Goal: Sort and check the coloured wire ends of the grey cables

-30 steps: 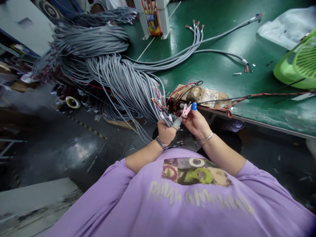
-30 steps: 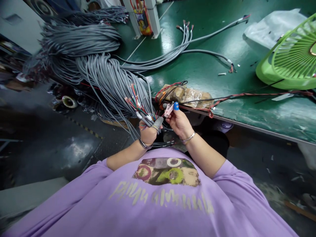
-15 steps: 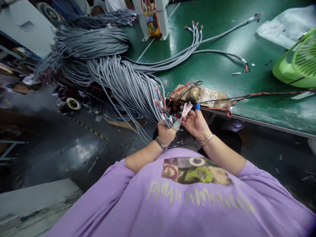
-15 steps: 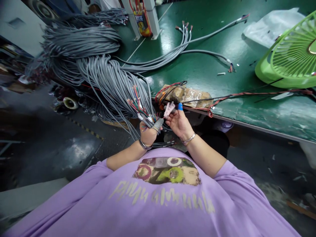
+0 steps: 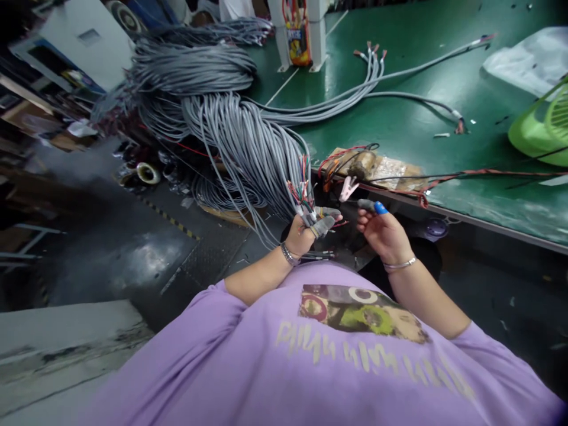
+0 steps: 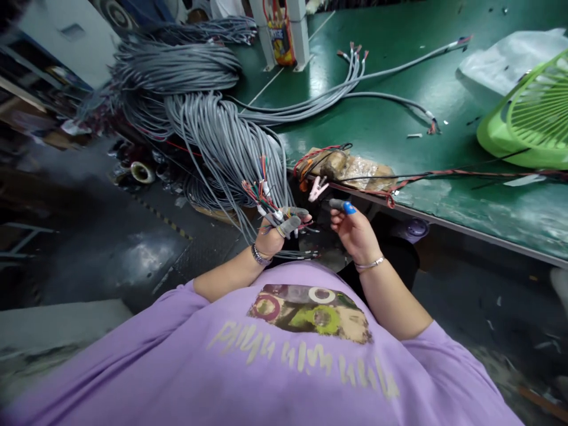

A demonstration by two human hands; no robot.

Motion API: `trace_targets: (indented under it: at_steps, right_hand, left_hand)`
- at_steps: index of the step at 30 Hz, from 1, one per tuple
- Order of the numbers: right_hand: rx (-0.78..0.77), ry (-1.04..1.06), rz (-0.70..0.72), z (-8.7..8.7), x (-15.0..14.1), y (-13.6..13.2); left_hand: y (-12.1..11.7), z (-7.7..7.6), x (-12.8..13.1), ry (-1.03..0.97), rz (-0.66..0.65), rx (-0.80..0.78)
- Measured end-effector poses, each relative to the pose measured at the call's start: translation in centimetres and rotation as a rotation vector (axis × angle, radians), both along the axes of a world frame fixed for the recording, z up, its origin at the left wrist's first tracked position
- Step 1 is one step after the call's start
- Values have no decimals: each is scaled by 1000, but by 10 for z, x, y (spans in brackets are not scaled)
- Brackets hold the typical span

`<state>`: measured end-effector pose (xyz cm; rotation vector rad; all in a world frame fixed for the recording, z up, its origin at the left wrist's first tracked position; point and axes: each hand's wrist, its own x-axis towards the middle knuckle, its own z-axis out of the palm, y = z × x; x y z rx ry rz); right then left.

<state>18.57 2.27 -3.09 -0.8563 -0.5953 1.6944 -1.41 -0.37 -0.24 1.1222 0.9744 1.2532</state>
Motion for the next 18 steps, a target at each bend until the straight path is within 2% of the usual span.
trace_targets:
  at_steps: [4, 6, 10, 12, 14, 18]
  right_hand:
    - [120, -164, -175, 3, 9, -17]
    - [212, -256, -214, 8, 7, -27]
    - [415, -452, -95, 31, -8, -43]
    - [511, -492, 29, 45, -19, -46]
    - [596, -542, 83, 58, -29, -45]
    - [725, -751, 1, 68, -41, -39]
  left_hand:
    - [-3, 4, -6, -17, -54, 22]
    - [-3, 6, -7, -23, -70, 13]
    - [-2, 11, -7, -14, -140, 29]
    - [0, 13, -6, 19, -166, 80]
    - [3, 15, -6, 68, -161, 149]
    - [7, 17, -6, 149, -100, 221]
